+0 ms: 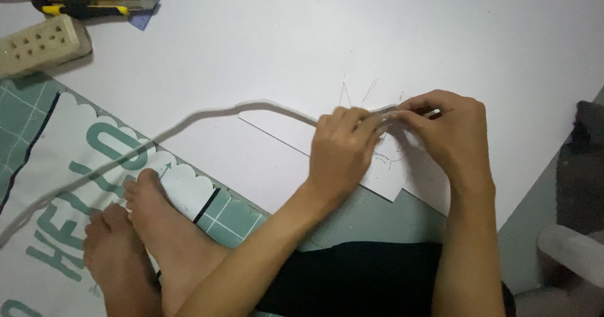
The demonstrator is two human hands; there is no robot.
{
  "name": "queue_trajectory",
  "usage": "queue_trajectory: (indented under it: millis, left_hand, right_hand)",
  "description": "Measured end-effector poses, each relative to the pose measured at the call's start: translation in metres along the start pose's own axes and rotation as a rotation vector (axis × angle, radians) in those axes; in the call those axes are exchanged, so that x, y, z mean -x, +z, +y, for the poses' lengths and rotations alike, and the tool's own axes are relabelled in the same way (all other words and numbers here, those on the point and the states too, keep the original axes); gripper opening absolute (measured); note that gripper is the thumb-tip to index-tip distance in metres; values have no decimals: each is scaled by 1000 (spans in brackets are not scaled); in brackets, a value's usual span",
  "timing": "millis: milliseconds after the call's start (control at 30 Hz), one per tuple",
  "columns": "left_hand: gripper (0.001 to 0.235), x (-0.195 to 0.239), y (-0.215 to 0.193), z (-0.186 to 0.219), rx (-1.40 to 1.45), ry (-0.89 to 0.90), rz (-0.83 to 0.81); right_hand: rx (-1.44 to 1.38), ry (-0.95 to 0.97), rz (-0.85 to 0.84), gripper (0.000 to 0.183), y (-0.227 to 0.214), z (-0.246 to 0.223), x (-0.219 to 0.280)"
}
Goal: The person is gluing a white flexible cord onto a paper template to create a specific shape, likely for a decorative light or sign.
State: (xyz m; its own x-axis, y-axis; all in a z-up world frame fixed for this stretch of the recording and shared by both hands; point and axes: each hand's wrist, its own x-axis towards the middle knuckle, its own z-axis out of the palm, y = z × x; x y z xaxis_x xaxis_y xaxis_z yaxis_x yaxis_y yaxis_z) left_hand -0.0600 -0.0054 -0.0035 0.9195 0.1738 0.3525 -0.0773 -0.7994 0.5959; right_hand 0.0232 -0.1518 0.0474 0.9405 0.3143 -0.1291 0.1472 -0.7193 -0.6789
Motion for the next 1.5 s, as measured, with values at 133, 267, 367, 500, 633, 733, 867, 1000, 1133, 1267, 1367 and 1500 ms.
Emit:
queue_trajectory:
  millis: [133,267,367,500,633,733,867,1000,1133,1267,1367,1500]
  left_hand:
    - [11,-4,-14,11,28,-20,73]
    - [7,-7,-12,11,17,-77,51]
    - [5,-9,-9,11,-2,-97,30]
    - [5,-7,-13,4,51,-83,-31]
    - [17,-2,-30,1,78,-85,-140]
    - [24,-9,-38,-2,134,-118,-228]
    - [13,-19,-38,-14,183,-103,-400]
    - [7,-25,-39,-14,164,-135,-416]
    - [7,-31,-40,-11,180,-190,-404]
    - [8,-31,-46,-17,267,-264,-495]
    - [10,-36,-65,-32,330,-246,-454]
    - [10,-47,-103,-44,176,-292,-469]
  right_hand:
    - [-69,99,-108,13,-4,-19,0]
    - [-4,38,-125,13,0,-11,-2]
    - [22,72,-115,10,2,-9,-3]
    - [-61,148,-116,9,0,-17,0]
    - [5,115,-113,9,0,-19,-1]
    - [31,82,-100,10,2,-19,-2]
    - [57,38,21,11,7,-16,-3]
    - [35,-27,91,13,8,-13,-4]
    - [5,-35,100,10,6,-13,-3]
    - [13,244,-105,14,-2,-33,-1]
    - [-81,286,-292,19,-3,-39,0]
    - [-22,167,-360,15,4,-40,0]
